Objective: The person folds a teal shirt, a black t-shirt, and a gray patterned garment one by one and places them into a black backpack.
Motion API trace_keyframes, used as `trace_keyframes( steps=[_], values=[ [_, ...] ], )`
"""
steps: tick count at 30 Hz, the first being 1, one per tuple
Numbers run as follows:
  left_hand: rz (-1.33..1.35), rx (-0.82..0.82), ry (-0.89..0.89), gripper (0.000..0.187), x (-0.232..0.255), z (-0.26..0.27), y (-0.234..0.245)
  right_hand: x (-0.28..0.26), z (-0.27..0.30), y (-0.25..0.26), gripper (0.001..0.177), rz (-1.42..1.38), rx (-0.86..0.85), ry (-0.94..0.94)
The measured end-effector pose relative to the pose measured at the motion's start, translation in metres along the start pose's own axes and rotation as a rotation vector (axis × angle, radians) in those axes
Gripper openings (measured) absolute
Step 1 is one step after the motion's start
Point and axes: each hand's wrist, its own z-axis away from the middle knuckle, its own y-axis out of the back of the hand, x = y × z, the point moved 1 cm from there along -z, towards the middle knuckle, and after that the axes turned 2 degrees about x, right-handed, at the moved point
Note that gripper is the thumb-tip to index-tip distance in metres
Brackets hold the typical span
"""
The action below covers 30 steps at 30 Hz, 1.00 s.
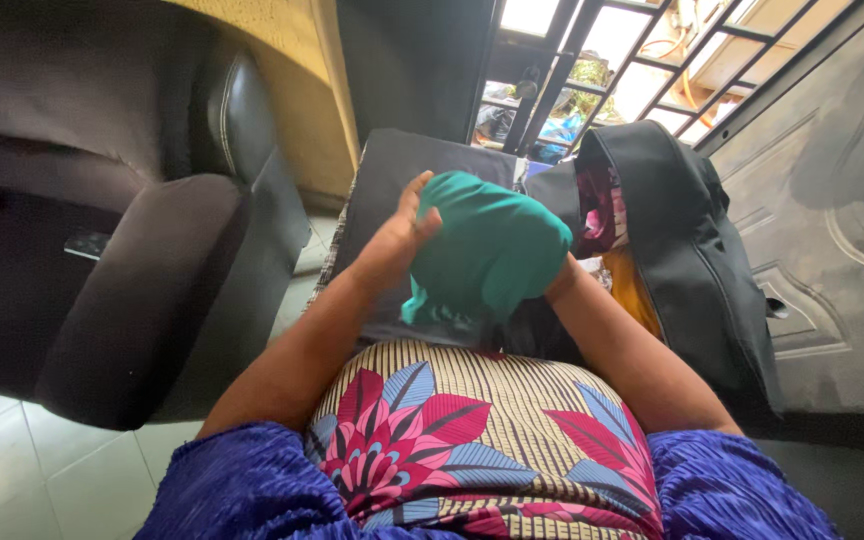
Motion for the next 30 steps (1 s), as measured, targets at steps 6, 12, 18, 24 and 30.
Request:
trace_keyframes(
  steps=[6,12,18,24,30],
  values=[
    [-0.021,-0.423,0.167,0.069,-0.015,-0.01,-0.003,0.001,0.013,0.017,0.041,0.063,-0.029,-0.1],
    [-0.15,-0.229,0.053,0.048,-0.022,-0.01,0.019,-0.021,0.017,0.078,0.041,0.084,0.004,-0.012],
    [0.076,0.186,0.308,0.043,-0.014,-0.021,0.008,-0.017,0.028,0.027,0.051,-0.241,-0.016,0.314],
    [0.122,0.158,0.203,0.056,-0.01,-0.021,-0.017,0.009,0.022,0.009,0.053,0.155,0.021,0.14],
    [-0.361,-0.064,0.122,0.073,0.034,-0.011,0.001,-0.001,0.024,0.017,0.047,-0.087,0.055,0.196]
  ],
)
